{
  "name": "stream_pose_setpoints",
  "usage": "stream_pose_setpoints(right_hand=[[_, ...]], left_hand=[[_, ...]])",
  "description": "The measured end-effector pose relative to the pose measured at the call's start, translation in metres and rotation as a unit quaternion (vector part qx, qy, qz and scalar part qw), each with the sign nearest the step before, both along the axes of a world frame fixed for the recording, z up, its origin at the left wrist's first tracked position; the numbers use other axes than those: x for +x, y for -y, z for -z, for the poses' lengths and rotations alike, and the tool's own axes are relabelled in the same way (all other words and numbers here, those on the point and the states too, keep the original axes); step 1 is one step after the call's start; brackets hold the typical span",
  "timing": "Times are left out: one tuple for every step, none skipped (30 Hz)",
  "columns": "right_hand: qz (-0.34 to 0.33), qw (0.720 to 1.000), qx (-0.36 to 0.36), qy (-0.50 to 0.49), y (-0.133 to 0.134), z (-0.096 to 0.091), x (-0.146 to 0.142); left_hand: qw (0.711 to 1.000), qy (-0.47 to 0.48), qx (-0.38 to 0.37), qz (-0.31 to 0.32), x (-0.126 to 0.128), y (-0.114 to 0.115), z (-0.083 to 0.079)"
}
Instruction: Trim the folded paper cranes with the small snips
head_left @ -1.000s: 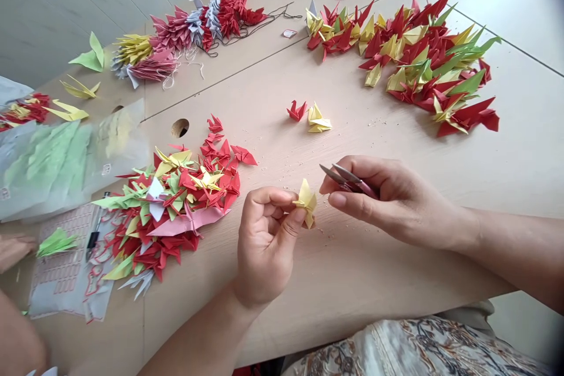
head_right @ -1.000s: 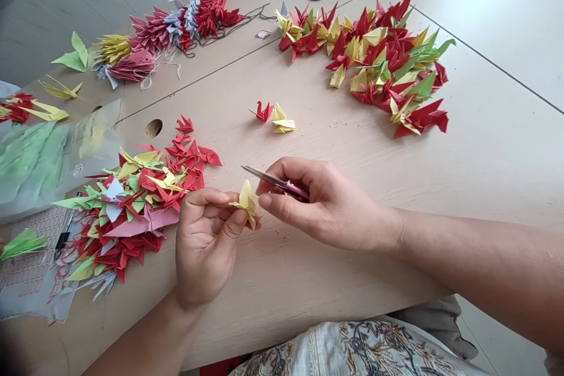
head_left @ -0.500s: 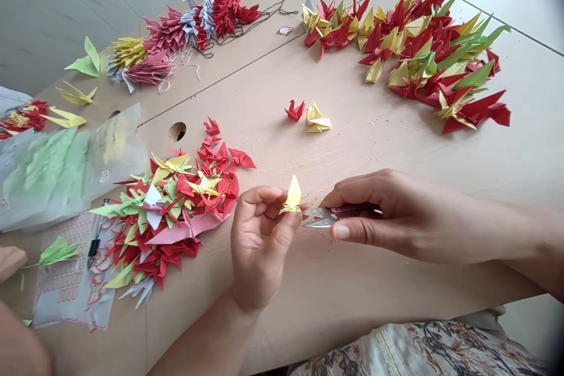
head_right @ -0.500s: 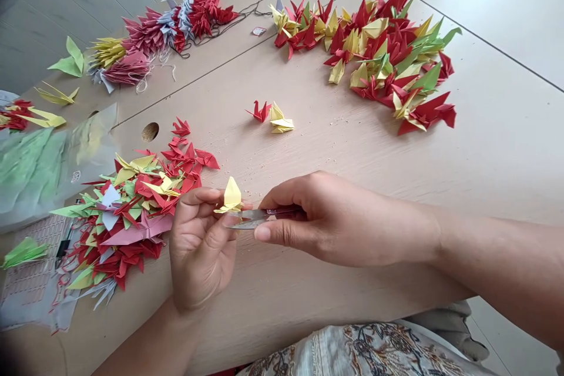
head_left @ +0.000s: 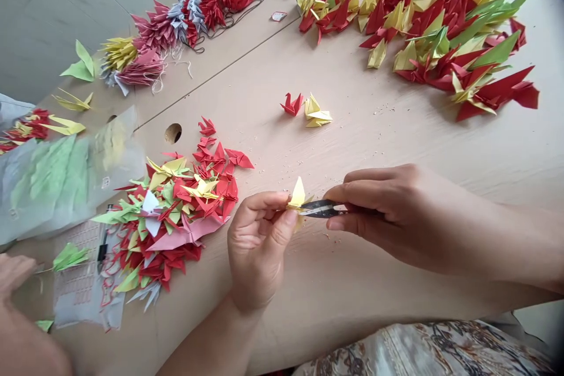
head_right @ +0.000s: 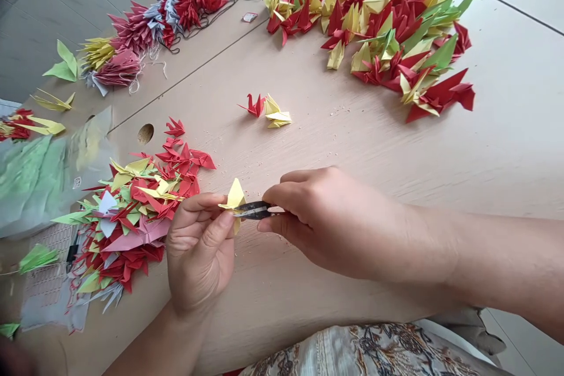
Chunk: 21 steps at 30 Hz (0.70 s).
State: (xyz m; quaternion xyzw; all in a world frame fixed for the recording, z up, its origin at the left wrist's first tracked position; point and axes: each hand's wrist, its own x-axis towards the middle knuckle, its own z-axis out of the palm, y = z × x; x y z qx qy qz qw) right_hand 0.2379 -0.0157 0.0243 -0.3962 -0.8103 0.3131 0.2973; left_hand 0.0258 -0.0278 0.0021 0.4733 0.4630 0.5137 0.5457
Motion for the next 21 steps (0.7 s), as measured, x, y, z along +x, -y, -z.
stream_pose_setpoints(right_hand=[[0.004, 1.000, 0.000, 0.007, 0.001, 0.000, 0.000], [0.008, 1.000, 0.001, 0.012, 0.001, 0.000, 0.000], [0.010, 1.000, 0.001, 0.016, 0.002, 0.000, 0.000], [0.010, 1.000, 0.002, 0.017, 0.002, -0.001, 0.001], [0.006, 1.000, -0.001, 0.013, 0.002, -0.001, 0.001], [-0.005, 1.000, -0.009, 0.002, 0.001, -0.003, 0.002], [-0.018, 0.999, -0.020, -0.018, 0.001, -0.004, 0.003], [-0.030, 0.998, -0.038, -0.043, 0.000, -0.007, 0.004], [-0.034, 0.995, -0.056, -0.072, -0.001, -0.009, 0.005], [-0.028, 0.992, -0.069, -0.098, -0.002, -0.012, 0.006], [-0.010, 0.991, -0.073, -0.115, -0.003, -0.014, 0.006], [0.012, 0.990, -0.067, -0.124, -0.004, -0.016, 0.007], [0.031, 0.991, -0.053, -0.123, -0.005, -0.016, 0.007], [0.037, 0.992, -0.035, -0.117, -0.005, -0.016, 0.007], [0.033, 0.993, -0.017, -0.108, -0.005, -0.015, 0.006], [0.021, 0.995, -0.002, -0.097, -0.005, -0.013, 0.006], [0.008, 0.996, 0.014, -0.089, -0.005, -0.011, 0.005], [-0.002, 0.996, 0.030, -0.079, -0.004, -0.009, 0.005], [-0.007, 0.997, 0.045, -0.069, -0.004, -0.007, 0.004], [-0.008, 0.997, 0.058, -0.057, -0.003, -0.005, 0.004], [-0.006, 0.997, 0.069, -0.045, -0.003, -0.003, 0.004]], left_hand=[[1.000, 0.002, -0.001, 0.000, 0.000, 0.000, 0.000], [1.000, 0.005, -0.004, 0.000, 0.001, -0.001, -0.001], [1.000, 0.011, -0.010, 0.001, 0.001, -0.001, -0.001], [1.000, 0.022, -0.018, 0.002, 0.002, -0.002, -0.002], [0.999, 0.037, -0.030, 0.001, 0.003, -0.003, -0.003], [0.997, 0.054, -0.047, 0.000, 0.003, -0.004, -0.004], [0.995, 0.072, -0.067, 0.001, 0.004, -0.005, -0.005], [0.992, 0.089, -0.088, 0.004, 0.004, -0.007, -0.005], [0.989, 0.105, -0.107, 0.007, 0.004, -0.008, -0.006], [0.985, 0.119, -0.126, 0.011, 0.004, -0.010, -0.006], [0.981, 0.130, -0.144, 0.016, 0.003, -0.011, -0.007], [0.977, 0.141, -0.159, 0.024, 0.003, -0.012, -0.007], [0.972, 0.152, -0.173, 0.034, 0.002, -0.013, -0.007], [0.968, 0.163, -0.187, 0.046, 0.001, -0.013, -0.007], [0.963, 0.172, -0.198, 0.057, 0.001, -0.013, -0.008], [0.960, 0.180, -0.205, 0.064, 0.000, -0.013, -0.008], [0.958, 0.186, -0.209, 0.067, 0.000, -0.013, -0.008], [0.956, 0.189, -0.212, 0.067, -0.001, -0.013, -0.009], [0.955, 0.191, -0.214, 0.067, -0.001, -0.013, -0.010], [0.955, 0.193, -0.216, 0.068, 0.000, -0.013, -0.011], [0.953, 0.197, -0.217, 0.071, 0.000, -0.013, -0.012]])
